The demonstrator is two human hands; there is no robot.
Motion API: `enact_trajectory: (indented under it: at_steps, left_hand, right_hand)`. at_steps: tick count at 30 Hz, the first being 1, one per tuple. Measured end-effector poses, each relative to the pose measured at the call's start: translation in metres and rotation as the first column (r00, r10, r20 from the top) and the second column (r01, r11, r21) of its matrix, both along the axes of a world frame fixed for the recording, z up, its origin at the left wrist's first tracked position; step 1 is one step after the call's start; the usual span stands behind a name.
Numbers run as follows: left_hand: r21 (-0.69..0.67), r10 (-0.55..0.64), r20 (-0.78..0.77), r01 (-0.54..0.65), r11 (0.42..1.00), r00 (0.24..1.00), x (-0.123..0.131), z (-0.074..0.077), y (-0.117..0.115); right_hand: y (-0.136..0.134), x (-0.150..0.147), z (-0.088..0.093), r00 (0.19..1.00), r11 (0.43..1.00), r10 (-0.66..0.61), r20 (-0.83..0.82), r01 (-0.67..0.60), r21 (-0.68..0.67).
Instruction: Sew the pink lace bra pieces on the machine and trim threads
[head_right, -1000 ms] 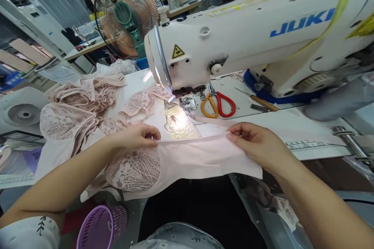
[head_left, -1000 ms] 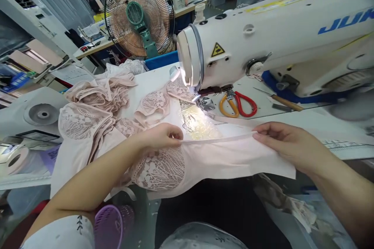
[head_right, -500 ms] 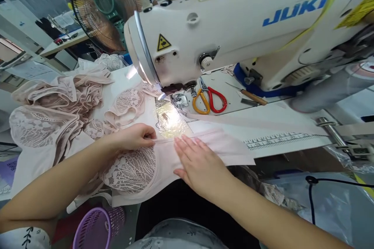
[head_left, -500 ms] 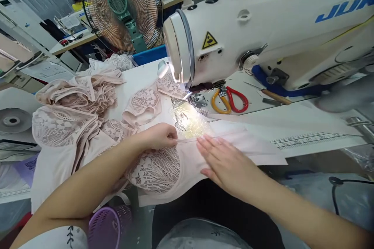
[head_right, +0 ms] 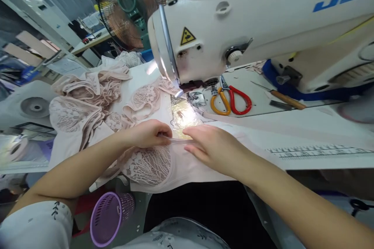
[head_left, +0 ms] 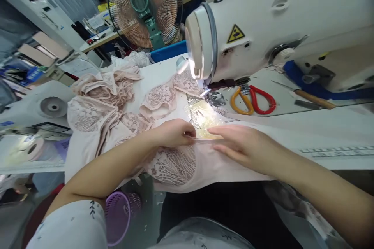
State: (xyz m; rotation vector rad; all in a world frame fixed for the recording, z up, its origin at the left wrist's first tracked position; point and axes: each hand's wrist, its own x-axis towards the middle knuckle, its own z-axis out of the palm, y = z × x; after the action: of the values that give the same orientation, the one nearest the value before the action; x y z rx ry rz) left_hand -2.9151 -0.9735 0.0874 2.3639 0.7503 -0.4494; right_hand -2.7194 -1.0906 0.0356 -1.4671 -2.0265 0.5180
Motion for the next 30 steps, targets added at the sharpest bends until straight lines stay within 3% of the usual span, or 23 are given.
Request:
enact_trajectory:
  at_steps: [2, 5, 11, 17, 25, 30]
  left_hand:
    - [0.037, -0.018, 0.039, 0.016, 0.999, 0.999, -0.001, 0.008, -0.01]
    - [0.107, -0.028, 0.044, 0.023, 0.994, 0.999, -0.006, 0.015, -0.02]
    - [0.172, -0.003, 0.072, -0.009, 0.985, 0.997, -0.021, 0.018, -0.025]
    - [0.187, -0.103, 0.198, 0.065, 0.98, 0.975, -0.025, 0.019, -0.028]
    - [0.241, -0.175, 0.204, 0.123, 0.963, 0.963, -0.027, 0.025, -0.035]
    - [0.373, -0.187, 0.12, 0.13, 0.919, 0.975, -0.033, 0.037, -0.038]
  right_hand:
    - [0.013, -0.021, 0.001, 0.996, 0.991, 0.074, -0.053, -0.079, -0.104]
    - [0.021, -0.034, -0.001, 0.99, 0.98, 0.066, -0.127, -0.088, -0.177]
    - [0.011, -0.026, 0.002, 0.961, 0.977, 0.033, -0.274, -0.088, -0.192]
    - [0.005, -0.028, 0.011, 0.934, 0.955, 0.109, -0.339, -0.193, -0.226]
    - [-0.001, -0.032, 0.018, 0.951, 0.953, 0.169, -0.26, -0.224, -0.202]
    - [-0.005, -0.03, 0.015, 0.957, 0.966, 0.152, -0.245, -0.196, -0.166]
